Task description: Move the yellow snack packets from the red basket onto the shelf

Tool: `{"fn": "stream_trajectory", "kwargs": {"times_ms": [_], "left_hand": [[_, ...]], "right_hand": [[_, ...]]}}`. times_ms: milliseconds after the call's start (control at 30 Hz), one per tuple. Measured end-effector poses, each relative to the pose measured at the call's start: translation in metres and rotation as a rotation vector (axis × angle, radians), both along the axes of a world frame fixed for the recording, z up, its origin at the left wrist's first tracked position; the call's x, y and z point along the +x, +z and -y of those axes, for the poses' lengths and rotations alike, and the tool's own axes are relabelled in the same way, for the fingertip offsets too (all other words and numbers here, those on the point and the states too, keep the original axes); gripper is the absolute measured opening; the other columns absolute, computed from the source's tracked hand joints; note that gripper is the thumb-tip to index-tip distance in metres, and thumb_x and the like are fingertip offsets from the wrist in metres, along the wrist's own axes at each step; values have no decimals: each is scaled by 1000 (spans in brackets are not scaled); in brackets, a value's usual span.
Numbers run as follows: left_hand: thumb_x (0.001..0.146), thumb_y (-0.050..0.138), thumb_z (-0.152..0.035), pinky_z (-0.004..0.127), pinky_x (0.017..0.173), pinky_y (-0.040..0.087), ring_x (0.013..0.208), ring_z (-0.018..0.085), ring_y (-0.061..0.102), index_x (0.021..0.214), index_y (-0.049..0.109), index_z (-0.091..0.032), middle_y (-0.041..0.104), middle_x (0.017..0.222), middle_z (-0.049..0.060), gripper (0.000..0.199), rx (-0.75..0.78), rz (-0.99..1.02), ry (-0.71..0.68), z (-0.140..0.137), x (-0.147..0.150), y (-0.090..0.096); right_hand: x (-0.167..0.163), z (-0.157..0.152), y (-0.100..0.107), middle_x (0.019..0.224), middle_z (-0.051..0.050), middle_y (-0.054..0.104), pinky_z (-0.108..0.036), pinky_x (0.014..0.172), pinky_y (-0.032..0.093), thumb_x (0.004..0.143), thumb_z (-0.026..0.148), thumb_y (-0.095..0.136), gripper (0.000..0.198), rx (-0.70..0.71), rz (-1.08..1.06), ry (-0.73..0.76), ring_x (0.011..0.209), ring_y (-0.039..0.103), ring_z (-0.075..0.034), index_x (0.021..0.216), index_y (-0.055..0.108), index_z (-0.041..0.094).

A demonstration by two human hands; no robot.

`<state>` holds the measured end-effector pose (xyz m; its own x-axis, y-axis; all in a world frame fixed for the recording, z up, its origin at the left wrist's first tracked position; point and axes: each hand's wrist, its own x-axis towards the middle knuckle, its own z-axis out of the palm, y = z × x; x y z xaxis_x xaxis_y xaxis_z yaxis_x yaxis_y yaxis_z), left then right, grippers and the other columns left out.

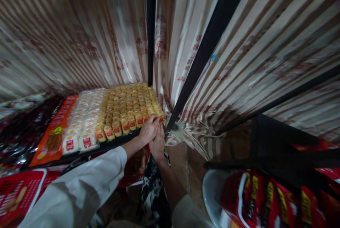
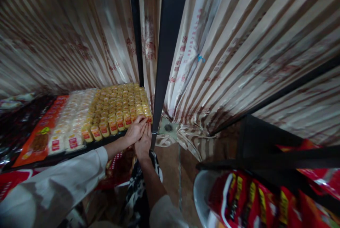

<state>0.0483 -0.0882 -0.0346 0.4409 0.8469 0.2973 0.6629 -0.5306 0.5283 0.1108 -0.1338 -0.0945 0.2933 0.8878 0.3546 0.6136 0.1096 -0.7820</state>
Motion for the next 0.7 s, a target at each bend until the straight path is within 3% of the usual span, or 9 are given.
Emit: {"fn": "stream_trajectory", "kwargs": {"times_ms": [167, 367, 533, 633, 700], "left_hand": [[91, 34, -22, 27, 98, 45, 111, 15, 52, 126, 47, -18, 49, 123, 8, 38, -48, -68, 37, 4, -2, -3], [89, 35, -17, 28, 105, 38, 122, 15, 45, 125, 50, -16, 47, 132, 8, 39, -70, -11, 36, 12, -10, -7], [88, 35, -16, 29, 104, 39, 118, 15, 49, 121, 53, -16, 51, 128, 8, 37, -107, 36, 75, 27, -27, -6], [86, 37, -13, 26, 99, 42, 109, 14, 53, 112, 58, -16, 56, 118, 7, 33, -130, 60, 72, 45, -45, -8], [85, 39, -13, 26, 94, 45, 100, 13, 56, 103, 61, -16, 59, 109, 7, 29, -160, 69, 76, 60, -59, -11]], "right_hand": [[2, -2, -7, 141, -18, 39, -47, 106, 33, 79, 24, 42, 60, 2, 29, 33, 134, 29, -26, 136, 37, 6], [4, -4, -17, 142, -21, 36, -47, 106, 33, 78, 24, 43, 60, 8, 34, 46, 134, 29, -27, 134, 39, 3], [0, 3, -5, 143, -24, 31, -45, 106, 32, 84, 26, 36, 55, -43, 36, 70, 135, 28, -27, 131, 41, 0], [-9, 15, 6, 145, -21, 28, -44, 107, 31, 85, 22, 33, 50, -7, 41, 72, 135, 27, -25, 130, 43, 4], [-19, 28, 10, 141, -18, 35, -43, 107, 32, 85, 19, 32, 46, 30, 29, 99, 132, 32, -22, 127, 46, 8]]}}
